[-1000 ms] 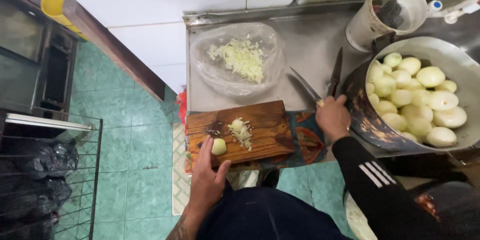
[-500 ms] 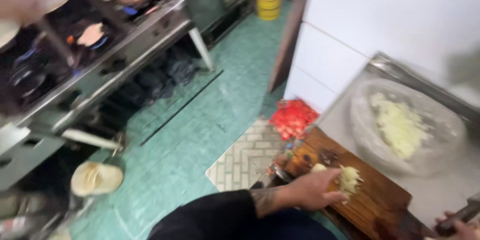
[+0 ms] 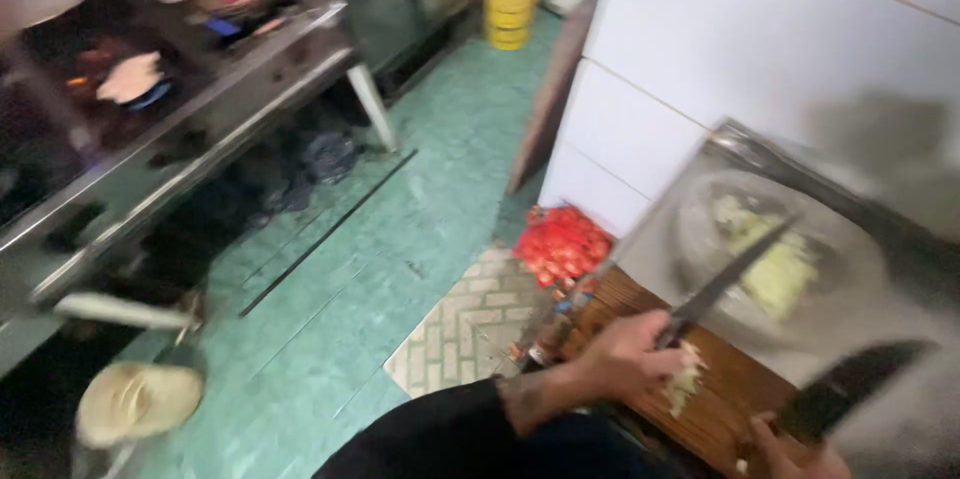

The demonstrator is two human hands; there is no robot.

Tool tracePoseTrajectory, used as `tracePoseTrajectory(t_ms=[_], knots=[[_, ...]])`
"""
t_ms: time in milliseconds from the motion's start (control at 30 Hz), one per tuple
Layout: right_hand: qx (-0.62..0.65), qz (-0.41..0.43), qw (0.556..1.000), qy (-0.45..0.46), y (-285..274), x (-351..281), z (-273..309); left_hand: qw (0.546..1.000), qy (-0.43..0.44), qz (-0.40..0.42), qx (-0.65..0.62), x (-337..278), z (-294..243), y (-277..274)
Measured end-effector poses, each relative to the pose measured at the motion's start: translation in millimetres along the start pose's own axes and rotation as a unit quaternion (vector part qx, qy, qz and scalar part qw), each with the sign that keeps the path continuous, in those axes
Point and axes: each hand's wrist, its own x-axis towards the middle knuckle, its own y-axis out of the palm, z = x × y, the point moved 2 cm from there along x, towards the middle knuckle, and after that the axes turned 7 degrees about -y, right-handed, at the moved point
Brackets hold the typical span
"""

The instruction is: The person is chopping peeled onions into small pieces on a wooden cutting board in a commercial kitchen setting.

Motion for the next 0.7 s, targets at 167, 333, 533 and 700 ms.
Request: tracePoseTrajectory(t_ms=[167,333,533,700], knots=[[-0.041,-0.128,0.991,0.008,15.1,-126.5,207.4,0.986,0.026,0.118,0.115,-64.5,-48.4,-38.2],[0.15,-0.174,0.964,-0.135,24.9,-119.1,210.7,0.972,0.029,0.196,0.128,-86.6,-62.4,-30.1],[0.15,-0.135,0.957,-0.207,-0.1,-119.8,224.9,0.959,0.155,0.099,0.216,-88.0,-72.1,-36.1],[-0.055,-0.15,0.985,-0.069,-4.2,-146.3,225.6,0.953,0.069,0.096,0.28,-92.7,-85.8,-37.2]])
